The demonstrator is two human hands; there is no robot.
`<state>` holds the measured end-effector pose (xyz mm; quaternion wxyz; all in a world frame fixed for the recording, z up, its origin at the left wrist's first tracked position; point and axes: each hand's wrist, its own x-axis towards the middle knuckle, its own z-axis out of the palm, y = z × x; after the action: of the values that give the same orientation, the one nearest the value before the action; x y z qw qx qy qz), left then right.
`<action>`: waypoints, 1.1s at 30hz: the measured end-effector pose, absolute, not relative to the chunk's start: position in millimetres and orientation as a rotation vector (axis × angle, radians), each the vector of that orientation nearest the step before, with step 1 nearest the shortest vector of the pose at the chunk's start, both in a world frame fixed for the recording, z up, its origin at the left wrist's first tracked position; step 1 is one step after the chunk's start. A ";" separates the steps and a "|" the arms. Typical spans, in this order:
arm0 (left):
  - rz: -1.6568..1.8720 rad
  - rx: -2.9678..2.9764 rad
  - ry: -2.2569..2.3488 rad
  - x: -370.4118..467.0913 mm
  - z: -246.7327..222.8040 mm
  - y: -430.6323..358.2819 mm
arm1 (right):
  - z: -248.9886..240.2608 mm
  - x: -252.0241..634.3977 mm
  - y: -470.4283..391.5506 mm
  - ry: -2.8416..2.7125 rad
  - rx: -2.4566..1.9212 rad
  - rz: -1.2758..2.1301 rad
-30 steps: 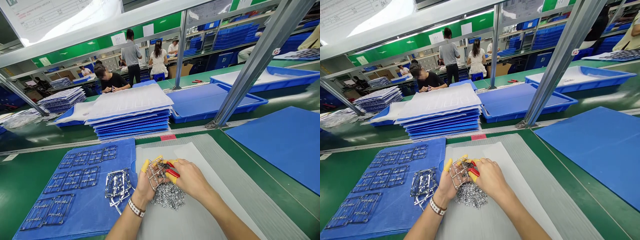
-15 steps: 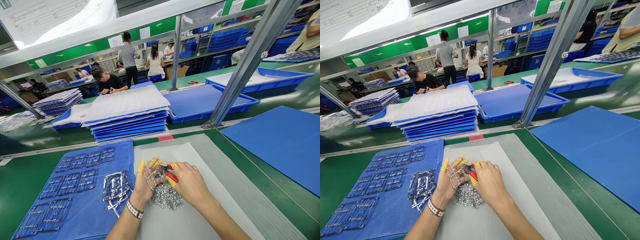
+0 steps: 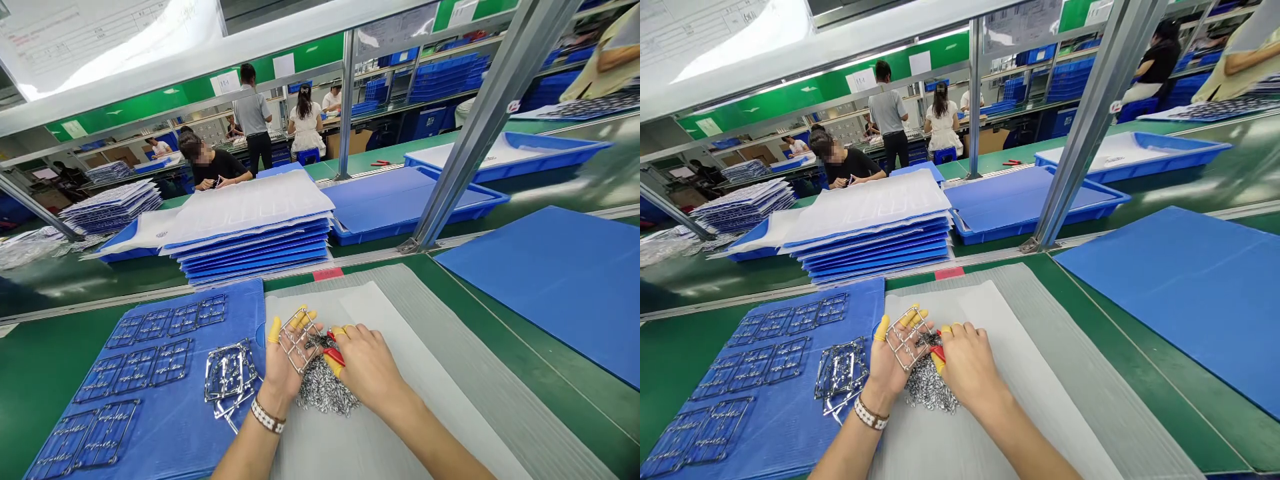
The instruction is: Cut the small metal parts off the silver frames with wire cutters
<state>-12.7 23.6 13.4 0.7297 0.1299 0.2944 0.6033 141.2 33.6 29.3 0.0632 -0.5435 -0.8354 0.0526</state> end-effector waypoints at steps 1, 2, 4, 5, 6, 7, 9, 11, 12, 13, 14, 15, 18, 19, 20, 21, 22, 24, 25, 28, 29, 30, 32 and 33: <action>1.337 0.293 0.661 -12.1 13.6 23.3 | 29.5 140.5 33.8 -2.527 -1.645 0.157; 1.348 0.302 0.675 -11.4 13.9 22.9 | 29.8 139.7 34.0 -2.529 -1.649 0.155; 1.374 0.320 0.707 -10.1 14.5 22.1 | 30.9 137.8 34.5 -2.529 -1.652 0.151; 1.385 0.328 0.721 -9.5 14.8 21.8 | 31.6 136.9 34.7 -2.529 -1.653 0.151; 1.392 0.335 0.733 -9.1 15.1 21.5 | 32.3 136.0 34.8 -2.533 -1.655 0.152; 1.396 0.339 0.740 -8.7 15.3 21.3 | 33.0 135.2 34.7 -2.539 -1.658 0.151; 1.399 0.335 0.747 -8.5 15.4 21.2 | 34.3 133.8 34.2 -2.553 -1.665 0.136; 1.397 0.325 0.752 -8.8 15.1 21.6 | 35.1 132.3 33.8 -2.558 -1.662 0.094; 1.400 0.318 0.754 -9.0 15.0 21.9 | 35.3 131.6 33.8 -2.556 -1.657 0.070; 1.404 0.310 0.755 -9.3 14.9 22.2 | 35.5 130.8 33.9 -2.554 -1.651 0.051; 1.409 0.301 0.755 -9.6 15.0 22.5 | 35.7 130.0 34.3 -2.557 -1.647 0.040; 1.413 0.291 0.753 -10.0 15.2 22.8 | 35.8 129.3 34.7 -2.563 -1.645 0.036; 1.419 0.273 0.735 -11.8 16.4 23.6 | 36.7 128.5 35.7 -2.582 -1.657 0.051; 1.424 0.273 0.729 -12.8 16.8 23.9 | 37.2 128.7 35.6 -2.583 -1.660 0.055; 1.430 0.274 0.722 -13.8 17.0 24.3 | 37.8 129.0 35.1 -2.580 -1.663 0.058; 1.437 0.274 0.717 -14.9 17.1 24.7 | 38.5 129.4 34.3 -2.573 -1.668 0.061; 1.445 0.273 0.713 -16.0 17.0 25.1 | 39.2 129.6 33.1 -2.566 -1.672 0.066; 1.458 0.263 0.701 -17.5 16.7 26.0 | 40.5 129.3 30.2 -2.560 -1.670 0.084; 1.461 0.256 0.697 -17.7 16.7 26.3 | 40.9 128.5 28.6 -2.563 -1.657 0.097; 1.467 0.244 0.713 -16.4 17.5 26.9 | 40.6 123.9 24.6 -2.592 -1.593 0.148; 1.470 0.247 0.729 -15.5 18.0 26.9 | 40.0 122.1 23.8 -2.599 -1.582 0.166; 1.476 0.254 0.750 -14.4 18.6 26.9 | 39.3 120.4 23.3 -2.602 -1.577 0.180; 1.492 0.277 0.788 -12.4 19.6 26.6 | 37.9 117.9 23.0 -2.602 -1.574 0.198; 1.500 0.289 0.803 -11.5 19.6 26.4 | 37.4 117.2 23.1 -2.601 -1.571 0.201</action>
<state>-11.5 26.4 19.6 0.6501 0.1271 0.3537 0.6604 117.2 23.1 37.4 0.0481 -0.5154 -0.8531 0.0659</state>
